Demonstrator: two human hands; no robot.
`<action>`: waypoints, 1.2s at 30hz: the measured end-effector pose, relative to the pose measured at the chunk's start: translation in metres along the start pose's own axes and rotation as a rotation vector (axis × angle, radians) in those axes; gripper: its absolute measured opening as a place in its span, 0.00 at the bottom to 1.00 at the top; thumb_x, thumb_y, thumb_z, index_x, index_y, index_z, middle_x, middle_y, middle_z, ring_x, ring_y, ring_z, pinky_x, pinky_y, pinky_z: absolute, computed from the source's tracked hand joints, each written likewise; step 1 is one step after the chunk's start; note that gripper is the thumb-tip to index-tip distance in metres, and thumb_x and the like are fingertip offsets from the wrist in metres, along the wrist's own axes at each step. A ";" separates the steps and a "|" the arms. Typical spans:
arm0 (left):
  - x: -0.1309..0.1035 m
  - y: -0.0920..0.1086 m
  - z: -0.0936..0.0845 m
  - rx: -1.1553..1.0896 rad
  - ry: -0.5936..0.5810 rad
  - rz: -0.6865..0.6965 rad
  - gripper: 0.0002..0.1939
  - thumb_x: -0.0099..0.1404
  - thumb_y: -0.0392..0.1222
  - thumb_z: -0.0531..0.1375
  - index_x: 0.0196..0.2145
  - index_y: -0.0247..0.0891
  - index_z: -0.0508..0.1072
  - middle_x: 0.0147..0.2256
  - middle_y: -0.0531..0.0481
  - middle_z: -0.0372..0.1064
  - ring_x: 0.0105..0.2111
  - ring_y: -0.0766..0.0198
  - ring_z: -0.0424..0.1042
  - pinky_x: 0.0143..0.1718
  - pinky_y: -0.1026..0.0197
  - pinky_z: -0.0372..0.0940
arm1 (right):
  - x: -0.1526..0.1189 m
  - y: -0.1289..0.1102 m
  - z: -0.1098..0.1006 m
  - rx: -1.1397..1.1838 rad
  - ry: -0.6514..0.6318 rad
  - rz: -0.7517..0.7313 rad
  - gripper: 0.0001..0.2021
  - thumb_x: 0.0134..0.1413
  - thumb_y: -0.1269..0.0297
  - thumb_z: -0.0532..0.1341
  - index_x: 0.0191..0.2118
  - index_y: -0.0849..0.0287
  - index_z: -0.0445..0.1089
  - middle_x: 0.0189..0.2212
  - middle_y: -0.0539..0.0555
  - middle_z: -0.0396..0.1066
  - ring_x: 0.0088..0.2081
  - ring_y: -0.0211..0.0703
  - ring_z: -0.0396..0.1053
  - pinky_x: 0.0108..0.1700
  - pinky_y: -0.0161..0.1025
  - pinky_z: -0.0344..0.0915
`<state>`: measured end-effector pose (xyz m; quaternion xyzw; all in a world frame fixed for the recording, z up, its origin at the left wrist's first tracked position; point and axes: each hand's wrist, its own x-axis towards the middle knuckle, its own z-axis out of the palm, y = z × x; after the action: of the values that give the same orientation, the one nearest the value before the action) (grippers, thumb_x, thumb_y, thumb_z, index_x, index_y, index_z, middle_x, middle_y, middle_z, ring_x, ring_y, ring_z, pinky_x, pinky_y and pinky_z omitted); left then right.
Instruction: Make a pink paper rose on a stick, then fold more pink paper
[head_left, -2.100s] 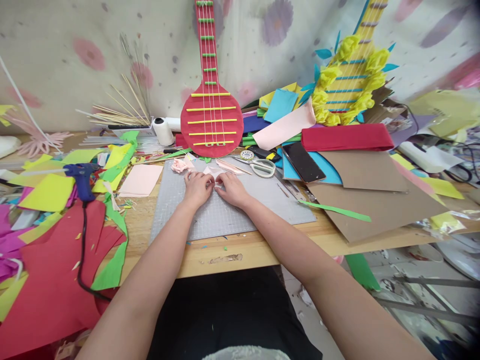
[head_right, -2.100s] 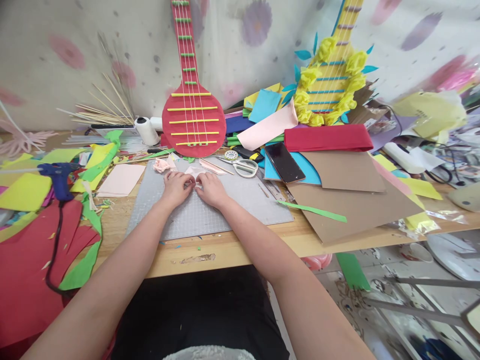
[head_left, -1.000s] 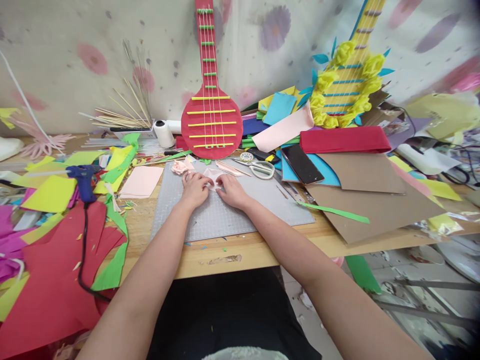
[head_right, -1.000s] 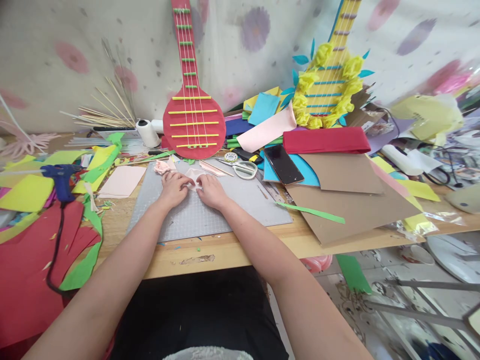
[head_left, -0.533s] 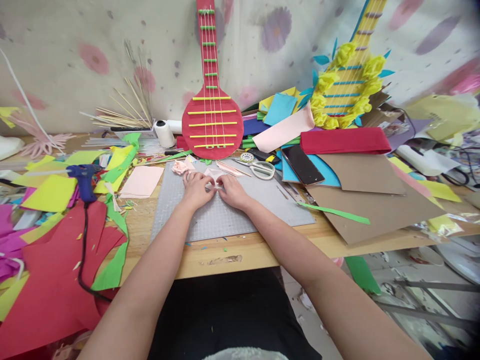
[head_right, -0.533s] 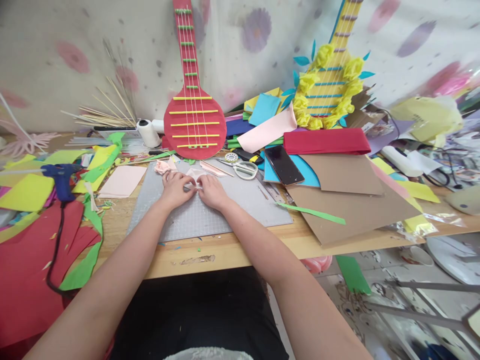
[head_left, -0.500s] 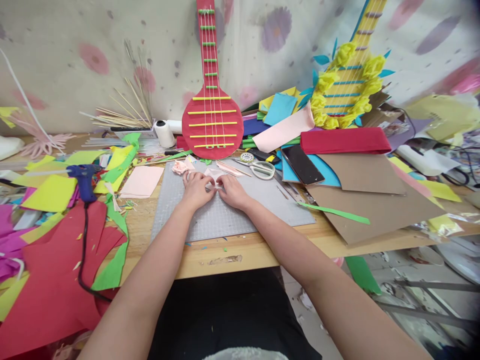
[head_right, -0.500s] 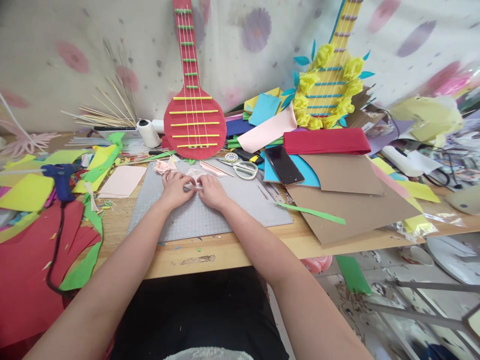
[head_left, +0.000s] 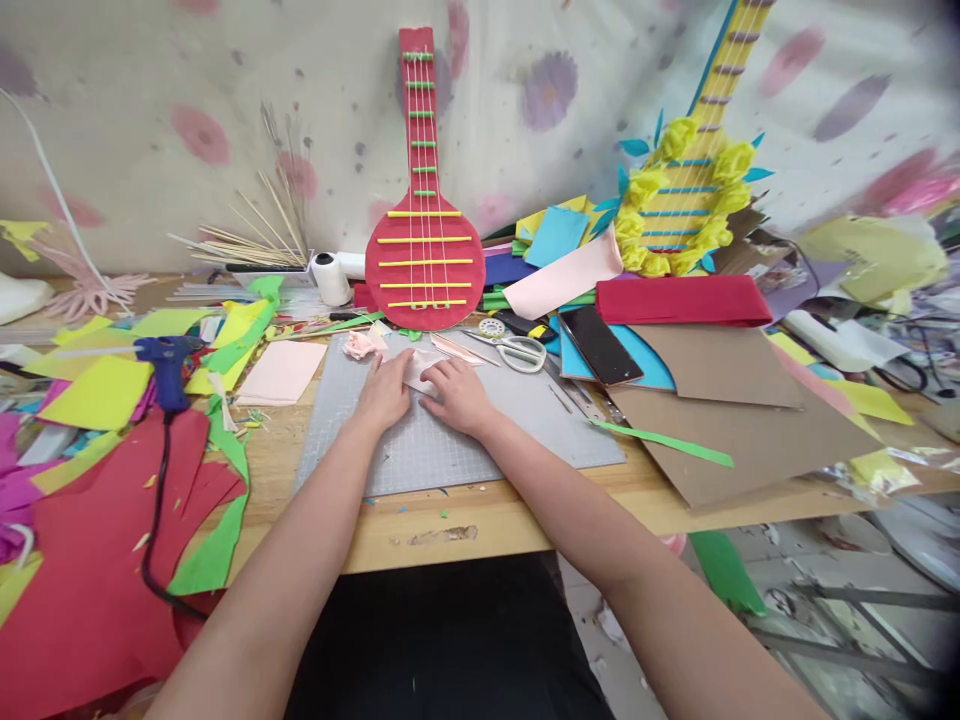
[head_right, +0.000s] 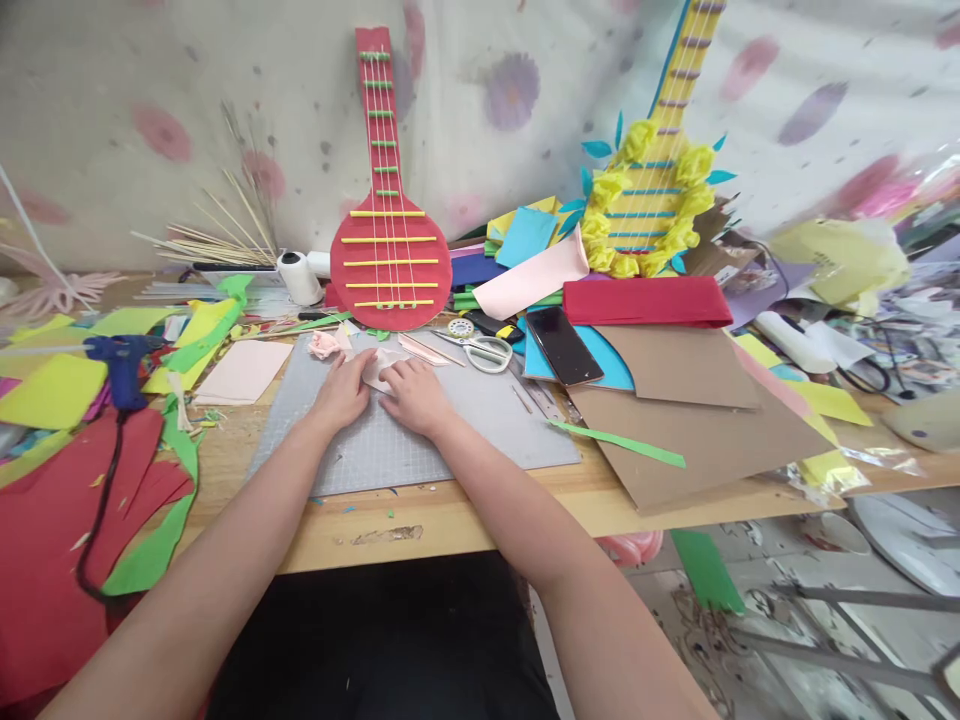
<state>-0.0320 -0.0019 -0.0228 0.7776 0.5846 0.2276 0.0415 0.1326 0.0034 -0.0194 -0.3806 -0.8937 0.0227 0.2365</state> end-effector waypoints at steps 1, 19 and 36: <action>-0.001 0.001 0.000 0.017 -0.013 -0.008 0.32 0.52 0.28 0.47 0.57 0.33 0.54 0.52 0.43 0.64 0.53 0.59 0.61 0.60 0.50 0.41 | 0.001 -0.002 0.000 -0.047 -0.021 -0.016 0.12 0.51 0.64 0.57 0.42 0.59 0.64 0.41 0.57 0.67 0.45 0.48 0.59 0.47 0.44 0.54; -0.012 0.008 -0.006 -0.032 0.025 -0.037 0.28 0.55 0.32 0.53 0.55 0.35 0.59 0.42 0.47 0.71 0.44 0.56 0.66 0.47 0.55 0.59 | -0.003 0.018 -0.008 0.066 -0.053 -0.009 0.16 0.48 0.71 0.56 0.45 0.59 0.63 0.40 0.54 0.70 0.45 0.44 0.62 0.49 0.40 0.55; -0.011 0.008 -0.003 -0.051 0.071 -0.067 0.19 0.59 0.35 0.54 0.49 0.39 0.67 0.36 0.51 0.74 0.39 0.57 0.68 0.47 0.55 0.58 | -0.003 0.019 0.003 0.339 0.058 0.146 0.15 0.47 0.73 0.54 0.43 0.57 0.62 0.33 0.51 0.71 0.37 0.39 0.67 0.41 0.37 0.61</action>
<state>-0.0287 -0.0150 -0.0208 0.7479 0.6053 0.2682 0.0483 0.1455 0.0148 -0.0277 -0.3998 -0.8398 0.1791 0.3207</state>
